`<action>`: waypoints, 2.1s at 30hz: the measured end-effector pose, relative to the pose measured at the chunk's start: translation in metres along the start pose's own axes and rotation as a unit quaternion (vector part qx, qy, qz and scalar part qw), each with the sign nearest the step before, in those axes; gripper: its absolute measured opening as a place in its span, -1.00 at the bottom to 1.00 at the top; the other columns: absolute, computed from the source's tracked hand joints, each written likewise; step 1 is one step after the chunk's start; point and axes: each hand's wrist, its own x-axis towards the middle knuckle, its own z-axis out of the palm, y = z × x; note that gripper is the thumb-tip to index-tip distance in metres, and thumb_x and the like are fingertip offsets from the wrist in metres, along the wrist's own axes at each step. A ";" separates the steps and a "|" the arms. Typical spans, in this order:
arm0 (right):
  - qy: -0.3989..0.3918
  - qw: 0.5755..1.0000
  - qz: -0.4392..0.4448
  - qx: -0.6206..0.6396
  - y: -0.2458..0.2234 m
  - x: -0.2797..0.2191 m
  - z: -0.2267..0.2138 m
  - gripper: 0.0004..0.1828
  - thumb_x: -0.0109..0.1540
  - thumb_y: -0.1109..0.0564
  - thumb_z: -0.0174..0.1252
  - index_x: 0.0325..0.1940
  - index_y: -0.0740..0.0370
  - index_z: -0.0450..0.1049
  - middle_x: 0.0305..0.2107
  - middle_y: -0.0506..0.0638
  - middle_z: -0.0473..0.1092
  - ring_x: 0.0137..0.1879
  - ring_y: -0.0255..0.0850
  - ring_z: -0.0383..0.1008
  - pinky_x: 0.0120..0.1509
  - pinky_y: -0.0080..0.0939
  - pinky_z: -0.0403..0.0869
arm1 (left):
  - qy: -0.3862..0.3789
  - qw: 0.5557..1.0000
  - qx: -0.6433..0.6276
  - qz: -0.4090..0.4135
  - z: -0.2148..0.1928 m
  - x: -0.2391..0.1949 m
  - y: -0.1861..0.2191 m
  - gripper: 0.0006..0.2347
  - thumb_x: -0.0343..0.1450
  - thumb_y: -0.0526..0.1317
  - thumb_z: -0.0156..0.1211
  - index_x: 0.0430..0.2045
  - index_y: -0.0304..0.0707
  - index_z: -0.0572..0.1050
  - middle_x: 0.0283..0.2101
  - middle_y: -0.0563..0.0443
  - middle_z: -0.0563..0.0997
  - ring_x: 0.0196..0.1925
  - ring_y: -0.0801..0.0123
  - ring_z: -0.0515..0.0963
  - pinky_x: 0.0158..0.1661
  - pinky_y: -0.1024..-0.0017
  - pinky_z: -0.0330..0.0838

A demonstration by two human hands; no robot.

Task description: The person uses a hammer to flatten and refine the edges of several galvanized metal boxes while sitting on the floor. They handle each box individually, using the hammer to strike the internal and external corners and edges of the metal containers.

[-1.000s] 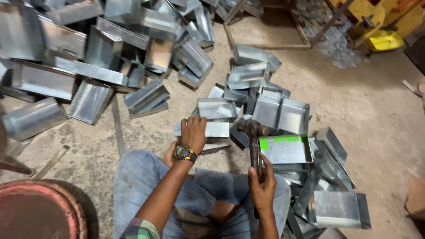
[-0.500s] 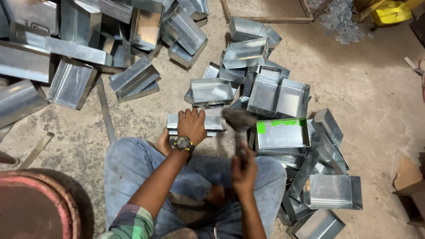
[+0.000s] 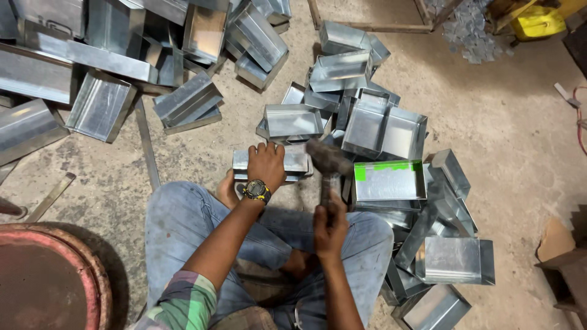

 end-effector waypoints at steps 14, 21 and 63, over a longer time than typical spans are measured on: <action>-0.007 0.999 -0.003 0.053 -0.156 0.026 -0.029 -0.43 0.38 0.23 0.09 0.49 0.33 0.23 -0.37 0.11 0.48 -0.49 -0.43 0.32 -0.50 -0.42 0.25 | 0.163 0.921 -0.319 -0.150 0.079 -0.026 -0.008 -0.32 0.09 -0.40 0.34 0.17 -0.49 0.29 -0.05 -0.45 0.53 -0.03 -0.28 0.51 -0.05 -0.02 0.41; 0.002 0.999 -0.017 0.047 -0.158 0.021 -0.005 -0.44 0.36 0.23 0.09 0.46 0.32 0.22 -0.35 0.09 0.46 -0.46 -0.39 0.37 -0.48 -0.41 0.28 | 0.142 0.909 -0.343 -0.188 0.123 -0.031 0.001 -0.54 0.13 -0.43 0.29 -0.07 -0.31 0.37 -0.25 -0.35 0.56 -0.15 -0.28 0.54 -0.15 -0.07 0.43; -0.071 0.991 0.033 -0.107 -0.138 0.028 0.019 -0.46 0.33 0.23 0.12 0.43 0.20 0.36 -0.44 -0.01 0.42 -0.42 -0.42 0.34 -0.40 -0.42 0.32 | 0.165 0.914 -0.317 -0.191 0.097 -0.022 -0.006 -0.57 0.17 -0.44 0.28 -0.08 -0.36 0.37 -0.24 -0.33 0.56 -0.10 -0.23 0.55 -0.07 -0.01 0.43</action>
